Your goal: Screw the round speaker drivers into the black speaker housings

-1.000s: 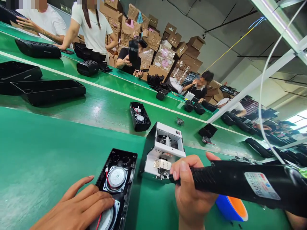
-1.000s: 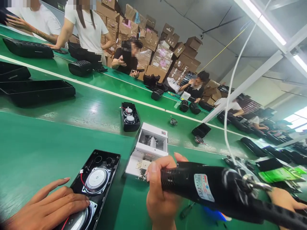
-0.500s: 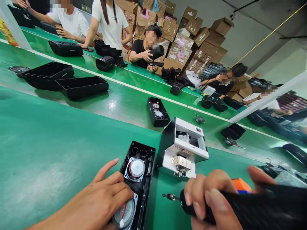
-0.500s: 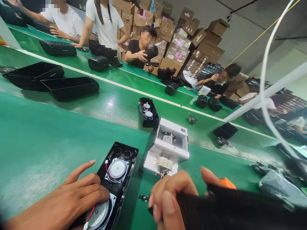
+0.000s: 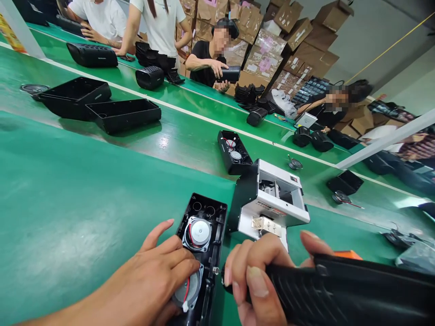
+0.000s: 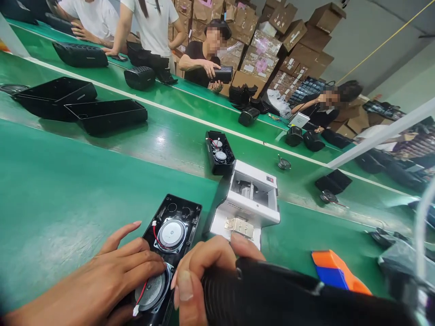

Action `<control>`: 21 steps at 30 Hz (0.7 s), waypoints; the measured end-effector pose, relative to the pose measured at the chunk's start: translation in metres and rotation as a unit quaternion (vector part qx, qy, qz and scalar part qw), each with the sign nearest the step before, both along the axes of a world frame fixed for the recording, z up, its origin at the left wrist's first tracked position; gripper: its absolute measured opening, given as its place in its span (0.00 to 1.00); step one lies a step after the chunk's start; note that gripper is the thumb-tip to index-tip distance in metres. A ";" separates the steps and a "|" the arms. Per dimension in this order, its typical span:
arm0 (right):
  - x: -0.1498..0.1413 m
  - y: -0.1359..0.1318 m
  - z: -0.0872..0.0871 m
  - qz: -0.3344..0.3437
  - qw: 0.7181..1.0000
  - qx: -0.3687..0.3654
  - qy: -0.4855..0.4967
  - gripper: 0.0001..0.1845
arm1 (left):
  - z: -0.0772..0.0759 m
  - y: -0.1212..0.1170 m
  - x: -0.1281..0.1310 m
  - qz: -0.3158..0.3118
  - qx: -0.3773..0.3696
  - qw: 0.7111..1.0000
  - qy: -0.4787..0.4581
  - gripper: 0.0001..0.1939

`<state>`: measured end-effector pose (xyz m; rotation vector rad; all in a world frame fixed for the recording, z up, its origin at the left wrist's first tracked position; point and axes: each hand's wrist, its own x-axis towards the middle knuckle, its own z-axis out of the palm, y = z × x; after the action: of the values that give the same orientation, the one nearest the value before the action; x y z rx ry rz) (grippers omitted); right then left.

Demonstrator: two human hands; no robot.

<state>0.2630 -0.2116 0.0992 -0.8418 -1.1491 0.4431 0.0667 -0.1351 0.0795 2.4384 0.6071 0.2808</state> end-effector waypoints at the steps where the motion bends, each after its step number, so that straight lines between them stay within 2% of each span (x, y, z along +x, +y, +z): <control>1: -0.005 0.001 0.000 -0.017 1.000 -0.018 0.015 0.27 | -0.001 0.000 0.000 0.001 0.006 1.000 -0.002 0.32; 5: -0.020 0.001 0.001 -0.089 0.987 -0.092 0.095 0.29 | -0.001 -0.001 -0.001 0.001 0.003 1.000 -0.004 0.35; 10: -0.014 0.006 -0.011 -0.068 0.997 -0.035 0.021 0.24 | 0.003 -0.002 0.000 0.000 -0.004 1.000 -0.002 0.32; 17: -0.008 0.007 -0.023 -0.054 0.997 -0.044 0.021 0.25 | 0.008 -0.002 0.004 -0.011 -0.008 1.000 0.028 0.28; 21: -0.006 0.004 -0.028 -0.059 0.996 -0.062 0.009 0.23 | 0.002 -0.004 0.007 -0.013 -0.033 0.999 0.030 0.25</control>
<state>0.2570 -0.2074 0.0714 -1.0064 -1.0567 0.4259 0.0733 -0.1391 0.0817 2.3960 0.6001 0.1749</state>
